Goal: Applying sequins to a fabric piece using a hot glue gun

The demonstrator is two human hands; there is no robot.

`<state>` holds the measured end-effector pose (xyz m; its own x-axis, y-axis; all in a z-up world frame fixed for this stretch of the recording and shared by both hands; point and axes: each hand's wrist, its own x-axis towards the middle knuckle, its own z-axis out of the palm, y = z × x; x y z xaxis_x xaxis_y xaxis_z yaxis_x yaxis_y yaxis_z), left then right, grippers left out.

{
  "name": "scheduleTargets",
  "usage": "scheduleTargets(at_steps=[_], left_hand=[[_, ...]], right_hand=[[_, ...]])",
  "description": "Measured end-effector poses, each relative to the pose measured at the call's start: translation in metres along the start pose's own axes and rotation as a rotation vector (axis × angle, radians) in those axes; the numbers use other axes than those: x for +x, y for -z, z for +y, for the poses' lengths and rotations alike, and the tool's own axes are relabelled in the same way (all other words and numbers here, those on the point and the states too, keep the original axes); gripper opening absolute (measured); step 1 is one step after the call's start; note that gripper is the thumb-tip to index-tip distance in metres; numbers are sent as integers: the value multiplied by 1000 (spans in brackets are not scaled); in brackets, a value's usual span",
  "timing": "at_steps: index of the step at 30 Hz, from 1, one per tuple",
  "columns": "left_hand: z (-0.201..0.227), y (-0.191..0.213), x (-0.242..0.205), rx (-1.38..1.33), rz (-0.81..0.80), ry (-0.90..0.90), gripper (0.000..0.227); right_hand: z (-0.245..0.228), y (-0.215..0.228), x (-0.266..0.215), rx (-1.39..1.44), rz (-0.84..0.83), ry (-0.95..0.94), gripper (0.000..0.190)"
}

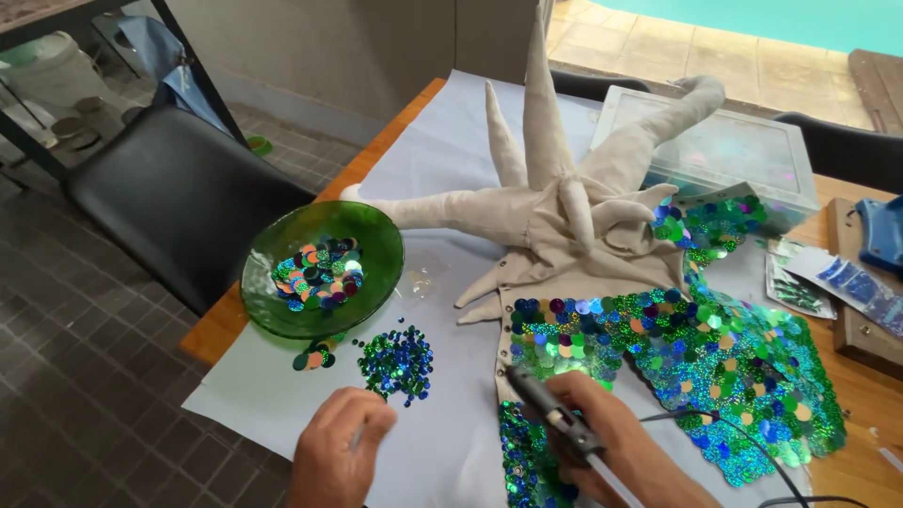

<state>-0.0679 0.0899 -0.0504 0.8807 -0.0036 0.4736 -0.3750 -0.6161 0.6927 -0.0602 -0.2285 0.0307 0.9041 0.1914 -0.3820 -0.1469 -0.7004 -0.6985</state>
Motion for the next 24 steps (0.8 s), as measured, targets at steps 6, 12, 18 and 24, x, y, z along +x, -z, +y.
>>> scheduleTargets(at_steps=[6,12,18,24], left_hand=[[17,-5,0,-50,76,-186,9],[14,-9,-10,-74,61,-95,10],[14,-10,-11,-52,58,-76,15],[6,-11,-13,-24,119,-245,12]], right_hand=[[31,-23,32,-220,175,489,36],[20,-23,32,-242,189,617,26],[-9,-19,21,-408,40,750,33],[12,-18,28,-311,109,767,33]])
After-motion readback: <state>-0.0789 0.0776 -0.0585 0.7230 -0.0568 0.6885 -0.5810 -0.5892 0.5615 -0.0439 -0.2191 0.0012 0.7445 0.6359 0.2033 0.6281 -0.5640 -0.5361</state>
